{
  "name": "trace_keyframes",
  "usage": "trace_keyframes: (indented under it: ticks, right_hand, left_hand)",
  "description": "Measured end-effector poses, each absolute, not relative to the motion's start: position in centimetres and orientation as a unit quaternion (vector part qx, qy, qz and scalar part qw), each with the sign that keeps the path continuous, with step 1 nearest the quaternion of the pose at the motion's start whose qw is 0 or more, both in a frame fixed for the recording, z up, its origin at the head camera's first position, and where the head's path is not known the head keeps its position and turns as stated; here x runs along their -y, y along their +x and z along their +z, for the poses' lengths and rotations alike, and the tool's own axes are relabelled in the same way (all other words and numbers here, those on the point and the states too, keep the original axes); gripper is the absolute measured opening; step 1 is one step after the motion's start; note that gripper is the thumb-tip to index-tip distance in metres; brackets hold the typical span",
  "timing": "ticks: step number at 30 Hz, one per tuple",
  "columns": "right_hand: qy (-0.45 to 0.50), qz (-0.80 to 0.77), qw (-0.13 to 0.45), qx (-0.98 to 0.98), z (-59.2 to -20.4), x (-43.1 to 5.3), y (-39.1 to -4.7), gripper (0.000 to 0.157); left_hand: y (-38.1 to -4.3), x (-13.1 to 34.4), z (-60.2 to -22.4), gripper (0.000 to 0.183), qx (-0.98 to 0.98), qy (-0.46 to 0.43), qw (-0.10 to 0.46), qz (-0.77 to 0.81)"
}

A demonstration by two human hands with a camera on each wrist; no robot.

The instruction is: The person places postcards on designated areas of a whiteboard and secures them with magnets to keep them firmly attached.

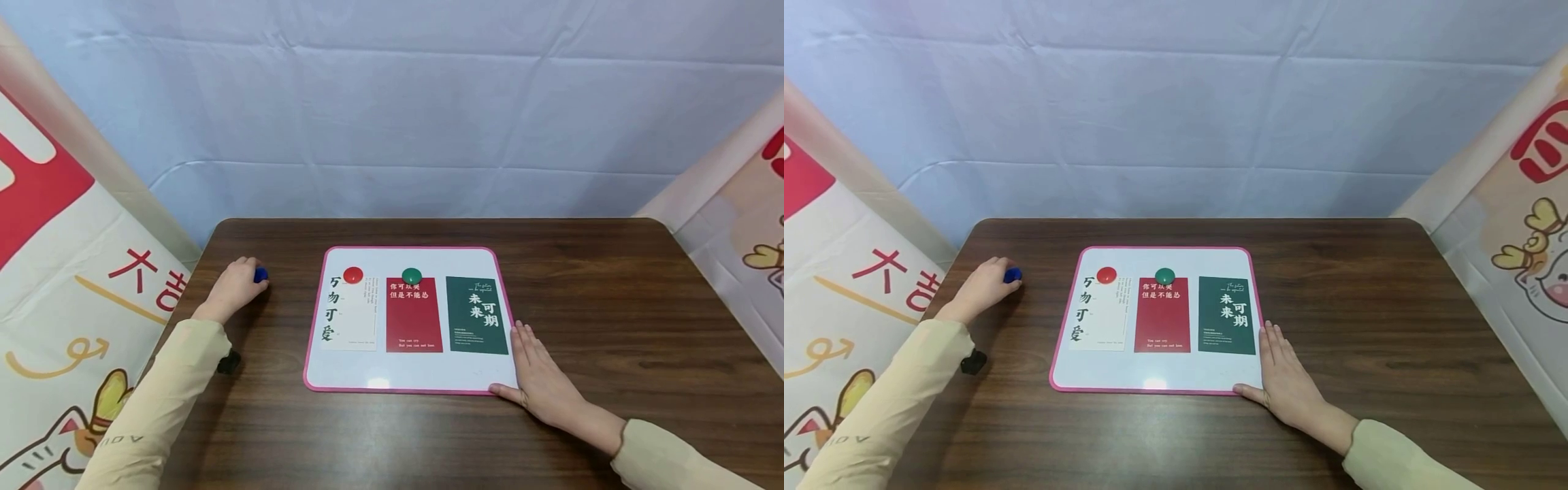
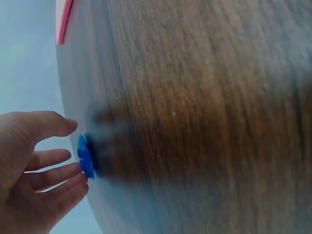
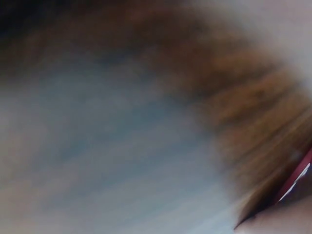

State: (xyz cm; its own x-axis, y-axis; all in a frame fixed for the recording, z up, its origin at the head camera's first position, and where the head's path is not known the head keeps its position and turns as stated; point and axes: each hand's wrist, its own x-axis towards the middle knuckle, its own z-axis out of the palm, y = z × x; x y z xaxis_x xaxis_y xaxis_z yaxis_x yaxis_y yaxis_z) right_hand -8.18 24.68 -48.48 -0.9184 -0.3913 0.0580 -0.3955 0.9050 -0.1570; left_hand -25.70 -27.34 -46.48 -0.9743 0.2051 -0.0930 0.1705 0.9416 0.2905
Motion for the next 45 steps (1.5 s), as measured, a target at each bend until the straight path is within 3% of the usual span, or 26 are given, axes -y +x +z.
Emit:
trace_keyframes:
  ticks: [31, 45]
  right_hand:
    - [0.158, 0.122, -0.022, 0.980, -48.1, -24.5, -8.4, 0.104]
    - [0.153, 0.116, -0.026, 0.981, -47.8, -24.3, -8.4, 0.104]
  left_hand:
    - [-25.8, 26.7, -46.3, 0.044, -0.982, 0.114, 0.066, 0.133]
    - [-26.4, 25.4, -45.6, 0.040, -0.980, 0.135, 0.040, 0.140]
